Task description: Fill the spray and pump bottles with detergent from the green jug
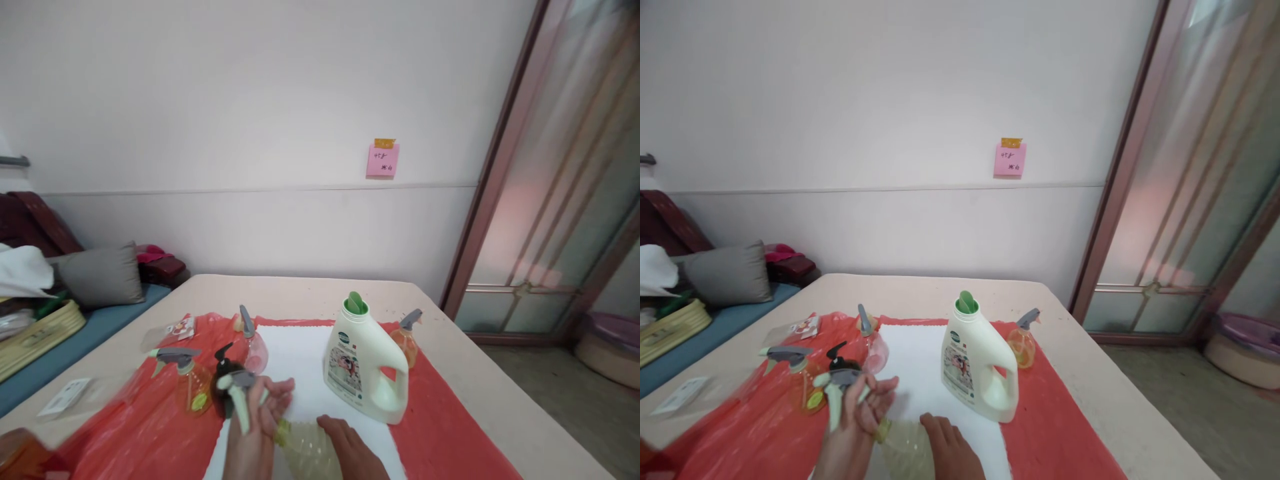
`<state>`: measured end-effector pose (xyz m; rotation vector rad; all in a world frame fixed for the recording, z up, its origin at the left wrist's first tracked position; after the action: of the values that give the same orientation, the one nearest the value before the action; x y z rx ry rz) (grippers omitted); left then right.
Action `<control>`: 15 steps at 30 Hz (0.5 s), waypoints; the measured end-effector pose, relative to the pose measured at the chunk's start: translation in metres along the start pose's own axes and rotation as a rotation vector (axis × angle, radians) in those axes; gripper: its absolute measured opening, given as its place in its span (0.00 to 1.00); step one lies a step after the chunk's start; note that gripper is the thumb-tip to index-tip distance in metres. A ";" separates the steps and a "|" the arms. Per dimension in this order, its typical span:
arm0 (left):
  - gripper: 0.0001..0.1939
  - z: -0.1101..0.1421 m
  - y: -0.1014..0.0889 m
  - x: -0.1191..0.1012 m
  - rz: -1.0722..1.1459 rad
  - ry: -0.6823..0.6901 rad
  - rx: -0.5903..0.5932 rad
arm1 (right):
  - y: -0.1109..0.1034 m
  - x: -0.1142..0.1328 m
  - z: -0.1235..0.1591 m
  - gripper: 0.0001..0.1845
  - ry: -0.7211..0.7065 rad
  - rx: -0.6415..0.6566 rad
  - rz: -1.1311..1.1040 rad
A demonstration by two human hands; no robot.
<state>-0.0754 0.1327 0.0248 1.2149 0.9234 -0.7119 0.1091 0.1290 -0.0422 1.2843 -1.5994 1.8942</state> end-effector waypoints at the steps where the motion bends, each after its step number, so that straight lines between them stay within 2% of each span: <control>1: 0.17 -0.006 -0.006 -0.003 0.106 0.014 -0.039 | 0.000 -0.004 0.002 0.36 -0.015 0.004 0.130; 4: 0.11 -0.020 -0.028 -0.013 0.265 0.028 -0.137 | -0.010 -0.013 0.011 0.39 0.018 -0.017 0.264; 9: 0.12 -0.032 -0.058 -0.022 0.128 0.060 -0.192 | -0.059 -0.009 0.026 0.44 0.241 -0.256 0.121; 10: 0.14 -0.034 -0.063 -0.021 0.044 0.079 -0.204 | -0.069 -0.008 0.029 0.44 0.298 -0.317 0.072; 12: 0.16 -0.042 -0.066 -0.013 -0.300 0.069 -0.195 | -0.080 -0.007 0.034 0.43 0.377 -0.407 -0.061; 14: 0.15 -0.051 -0.062 0.006 -0.789 -0.022 -0.136 | -0.081 -0.005 0.034 0.43 0.391 -0.433 -0.219; 15: 0.13 -0.055 -0.059 0.019 -0.912 -0.062 -0.097 | -0.079 -0.004 0.033 0.43 0.373 -0.430 -0.298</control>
<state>-0.1287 0.1737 -0.0244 0.6343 1.4494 -1.3879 0.1836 0.1245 0.0005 0.8683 -1.4219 1.4077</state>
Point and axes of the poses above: each hand's wrist, its own z-axis away from the middle knuckle, its own y-axis out of the palm, x = y × z, the point moved 8 cm from there along -z, towards the middle knuckle, and after that the axes turned 6 degrees about x, right-handed, at the moved point
